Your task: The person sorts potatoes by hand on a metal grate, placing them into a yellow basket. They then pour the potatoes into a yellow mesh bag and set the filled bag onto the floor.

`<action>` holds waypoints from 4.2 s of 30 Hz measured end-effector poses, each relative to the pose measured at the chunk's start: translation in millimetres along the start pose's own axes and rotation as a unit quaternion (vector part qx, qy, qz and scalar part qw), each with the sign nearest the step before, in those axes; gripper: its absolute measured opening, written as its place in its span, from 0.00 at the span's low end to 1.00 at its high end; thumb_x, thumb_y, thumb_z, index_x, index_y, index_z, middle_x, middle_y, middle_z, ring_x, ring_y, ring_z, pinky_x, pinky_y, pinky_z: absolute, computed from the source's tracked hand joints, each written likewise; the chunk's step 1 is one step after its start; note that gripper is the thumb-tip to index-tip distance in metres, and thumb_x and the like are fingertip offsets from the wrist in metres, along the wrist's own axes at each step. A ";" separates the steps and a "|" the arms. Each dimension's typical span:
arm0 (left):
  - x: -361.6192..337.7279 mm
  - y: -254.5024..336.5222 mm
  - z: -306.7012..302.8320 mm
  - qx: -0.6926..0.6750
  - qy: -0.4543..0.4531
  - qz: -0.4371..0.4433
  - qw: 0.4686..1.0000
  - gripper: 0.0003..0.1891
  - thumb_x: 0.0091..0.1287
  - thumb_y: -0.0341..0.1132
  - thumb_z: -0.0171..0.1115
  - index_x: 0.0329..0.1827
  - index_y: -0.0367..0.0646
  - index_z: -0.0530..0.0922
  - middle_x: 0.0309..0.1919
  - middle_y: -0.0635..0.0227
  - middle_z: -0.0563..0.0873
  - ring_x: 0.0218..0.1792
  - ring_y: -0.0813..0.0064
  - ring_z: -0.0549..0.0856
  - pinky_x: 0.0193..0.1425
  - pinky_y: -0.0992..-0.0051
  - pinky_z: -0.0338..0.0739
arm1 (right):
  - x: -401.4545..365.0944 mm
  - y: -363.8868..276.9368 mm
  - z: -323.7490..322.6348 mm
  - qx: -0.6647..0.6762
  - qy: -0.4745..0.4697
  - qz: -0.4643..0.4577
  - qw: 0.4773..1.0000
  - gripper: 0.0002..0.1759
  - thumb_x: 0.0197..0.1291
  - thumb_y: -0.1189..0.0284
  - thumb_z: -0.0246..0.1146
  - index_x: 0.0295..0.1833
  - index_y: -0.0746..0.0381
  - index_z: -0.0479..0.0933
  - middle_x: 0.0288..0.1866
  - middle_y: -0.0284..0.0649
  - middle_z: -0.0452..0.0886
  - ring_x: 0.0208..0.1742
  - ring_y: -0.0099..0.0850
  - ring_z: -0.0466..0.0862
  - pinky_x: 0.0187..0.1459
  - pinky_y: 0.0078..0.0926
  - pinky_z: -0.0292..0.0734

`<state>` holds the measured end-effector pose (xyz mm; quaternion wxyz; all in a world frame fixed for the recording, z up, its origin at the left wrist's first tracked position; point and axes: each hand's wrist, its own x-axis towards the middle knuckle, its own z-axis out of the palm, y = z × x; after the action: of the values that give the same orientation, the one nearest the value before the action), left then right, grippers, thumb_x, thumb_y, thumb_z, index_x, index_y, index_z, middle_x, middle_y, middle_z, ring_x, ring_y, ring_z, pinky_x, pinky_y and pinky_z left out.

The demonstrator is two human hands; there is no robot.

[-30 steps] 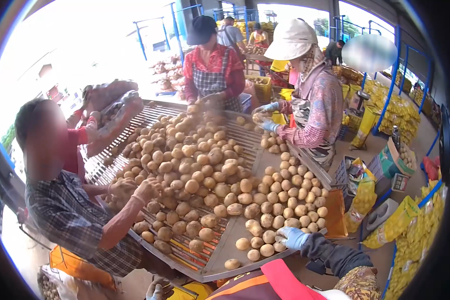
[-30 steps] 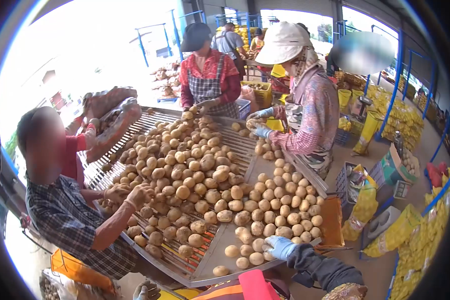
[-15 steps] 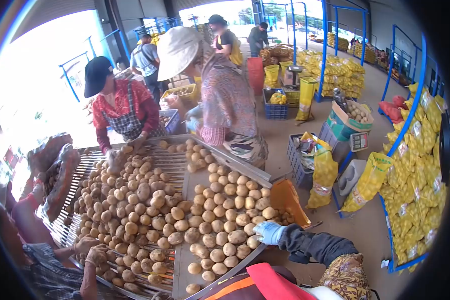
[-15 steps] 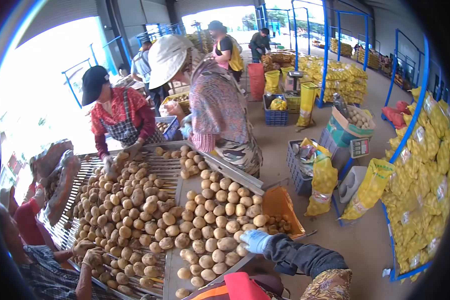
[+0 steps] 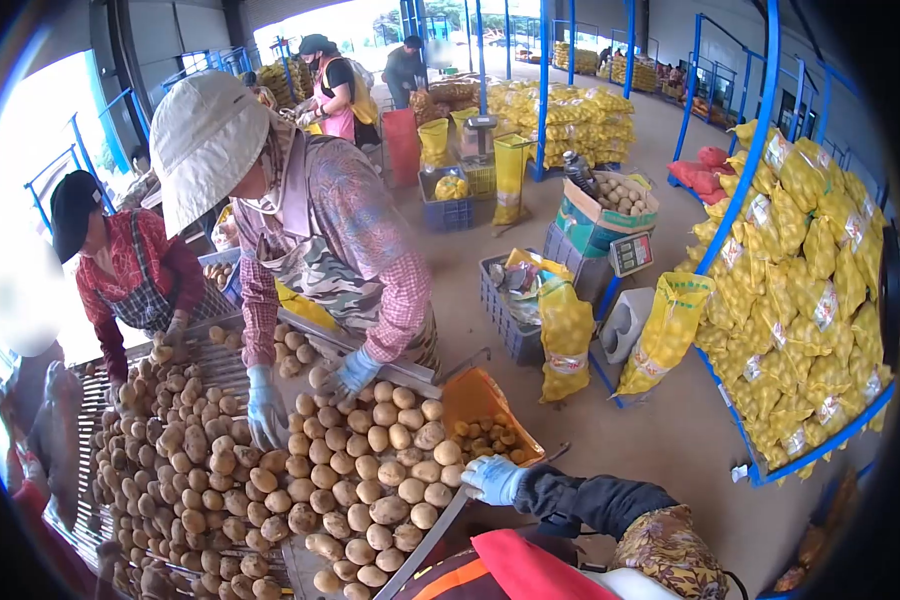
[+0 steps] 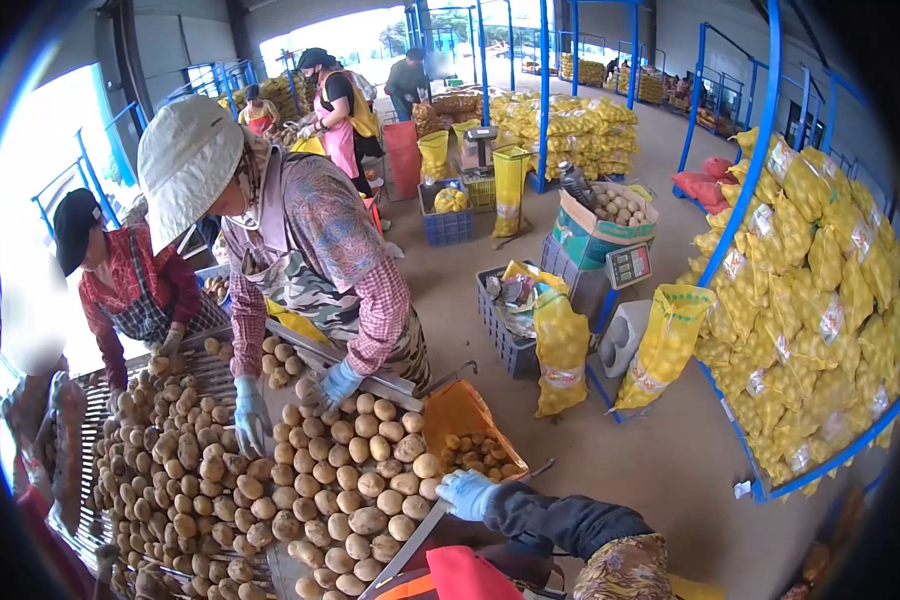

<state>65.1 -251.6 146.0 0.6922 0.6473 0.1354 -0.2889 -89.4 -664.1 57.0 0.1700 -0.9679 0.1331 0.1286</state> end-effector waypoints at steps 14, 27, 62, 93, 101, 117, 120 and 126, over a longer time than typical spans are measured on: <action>-85.7 -49.2 -29.7 0.002 0.171 -0.019 0.985 0.20 0.74 0.44 0.56 0.62 0.40 0.72 0.47 0.61 0.84 0.42 0.68 0.86 0.45 0.71 0.82 | 64.5 -69.2 17.2 0.094 0.149 -0.357 0.917 0.23 0.57 0.61 0.63 0.57 0.56 0.76 0.57 0.40 0.77 0.61 0.41 0.75 0.63 0.44 0.66; 0.8 -75.0 -89.7 0.245 0.057 0.143 0.957 0.22 0.68 0.40 0.63 0.63 0.41 0.73 0.55 0.56 0.80 0.52 0.62 0.83 0.53 0.68 0.80 | 111.0 -248.4 47.2 -0.084 -0.087 -0.343 0.932 0.35 0.64 0.45 0.53 0.73 0.46 0.64 0.79 0.41 0.56 0.80 0.43 0.52 0.72 0.66 0.42; 151.1 -22.7 -14.0 0.571 -0.184 0.424 0.678 0.30 0.60 0.39 0.66 0.67 0.50 0.70 0.72 0.52 0.64 0.75 0.51 0.61 0.74 0.50 0.59 | 233.8 -215.3 32.4 -0.056 0.171 -0.126 0.976 0.30 0.61 0.56 0.60 0.65 0.60 0.71 0.70 0.56 0.65 0.61 0.50 0.73 0.62 0.52 0.68; 158.6 35.4 -69.1 -0.625 -0.170 0.025 0.762 0.43 0.58 0.69 0.61 0.67 0.46 0.68 0.65 0.58 0.75 0.65 0.45 0.72 0.70 0.34 0.59 | 299.1 -358.7 -32.1 0.237 0.054 -0.422 0.873 0.31 0.59 0.51 0.65 0.58 0.64 0.75 0.52 0.49 0.78 0.56 0.45 0.77 0.62 0.43 0.69; 158.7 25.9 -114.2 -0.622 -0.096 0.002 0.777 0.47 0.56 0.69 0.64 0.67 0.39 0.67 0.56 0.58 0.80 0.43 0.63 0.85 0.40 0.63 0.85 | 425.3 -372.4 29.9 -0.066 0.236 -0.215 0.945 0.26 0.60 0.59 0.59 0.62 0.56 0.73 0.66 0.42 0.70 0.68 0.47 0.65 0.63 0.56 0.65; 261.3 150.3 -99.5 0.014 0.070 0.260 0.963 0.45 0.54 0.32 0.77 0.72 0.48 0.57 0.62 0.61 0.69 0.64 0.69 0.72 0.69 0.69 0.70 | 468.7 -446.6 -85.3 0.074 0.108 -0.322 0.938 0.34 0.52 0.61 0.68 0.65 0.60 0.70 0.57 0.48 0.75 0.59 0.48 0.76 0.61 0.43 0.72; 259.4 115.5 -99.3 -0.036 0.158 0.262 0.951 0.44 0.56 0.30 0.75 0.73 0.52 0.56 0.60 0.62 0.72 0.57 0.72 0.77 0.54 0.72 0.81 | 488.5 -489.0 -84.9 -0.154 -0.038 -0.266 0.951 0.33 0.52 0.60 0.65 0.64 0.60 0.71 0.58 0.49 0.77 0.58 0.47 0.78 0.57 0.43 0.73; 216.5 52.1 -127.2 -0.416 0.021 0.092 0.904 0.36 0.59 0.57 0.70 0.64 0.48 0.68 0.43 0.66 0.82 0.32 0.76 0.81 0.29 0.78 0.75 | 482.6 -466.0 -61.6 -0.181 -0.026 -0.281 0.942 0.29 0.53 0.58 0.68 0.59 0.57 0.72 0.51 0.47 0.82 0.53 0.45 0.82 0.53 0.45 0.76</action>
<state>291.3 -176.6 51.1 0.9192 0.3160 0.1978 -0.1271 513.1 -367.2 108.4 0.0243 -0.9768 -0.1739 0.1223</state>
